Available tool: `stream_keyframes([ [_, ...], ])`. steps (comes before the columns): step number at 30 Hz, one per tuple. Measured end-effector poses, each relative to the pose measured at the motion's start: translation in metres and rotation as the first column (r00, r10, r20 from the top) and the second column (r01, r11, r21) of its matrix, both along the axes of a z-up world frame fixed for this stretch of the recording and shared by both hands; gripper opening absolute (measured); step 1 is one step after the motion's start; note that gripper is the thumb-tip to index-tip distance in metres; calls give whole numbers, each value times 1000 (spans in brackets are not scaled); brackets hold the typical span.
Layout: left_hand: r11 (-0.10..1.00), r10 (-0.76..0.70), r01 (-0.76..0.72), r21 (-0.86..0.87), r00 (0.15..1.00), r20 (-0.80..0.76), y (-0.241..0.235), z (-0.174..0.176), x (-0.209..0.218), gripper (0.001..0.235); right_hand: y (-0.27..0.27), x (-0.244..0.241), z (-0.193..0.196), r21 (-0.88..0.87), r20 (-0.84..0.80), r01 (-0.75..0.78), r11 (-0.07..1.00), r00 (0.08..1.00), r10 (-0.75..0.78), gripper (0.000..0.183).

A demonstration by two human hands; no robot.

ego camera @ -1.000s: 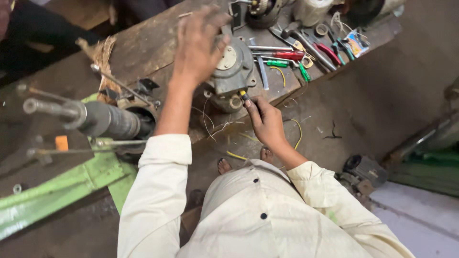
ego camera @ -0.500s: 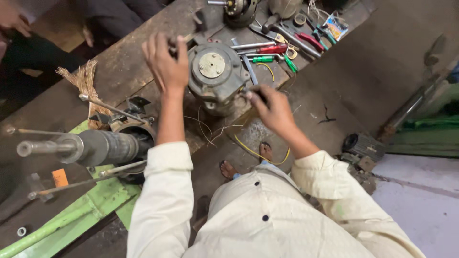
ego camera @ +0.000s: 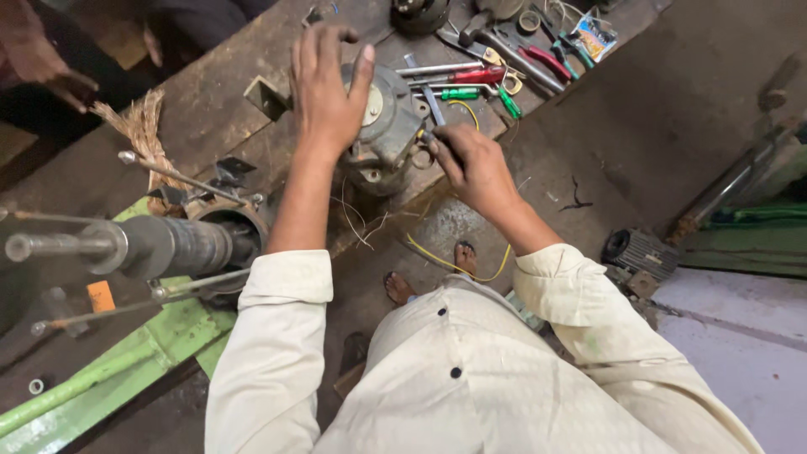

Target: The person assembles an electrical motor by inserting a yellow cable into the housing, placing a metal cover, and securing it with a hammer. The person then uses a screwdriver to tighten screws on the cover.

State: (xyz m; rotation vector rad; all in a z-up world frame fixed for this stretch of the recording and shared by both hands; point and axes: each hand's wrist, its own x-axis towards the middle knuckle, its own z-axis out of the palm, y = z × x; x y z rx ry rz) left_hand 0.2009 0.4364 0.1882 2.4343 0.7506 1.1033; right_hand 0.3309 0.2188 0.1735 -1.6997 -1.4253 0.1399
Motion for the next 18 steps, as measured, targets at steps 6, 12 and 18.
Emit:
stream_keyframes([
  [6,995,-83,84,-48,996,25,7,3,-2,30,4,-8,-6,-34,-155,81,996,984,-86,22],
  [12,971,-227,235,49,965,-133,5,13,1,25,8,-3,1,-46,-38,96,994,994,-98,22],
  [18,937,-258,258,-237,966,30,3,20,-6,23,5,-1,12,-98,90,98,990,992,-89,21],
])
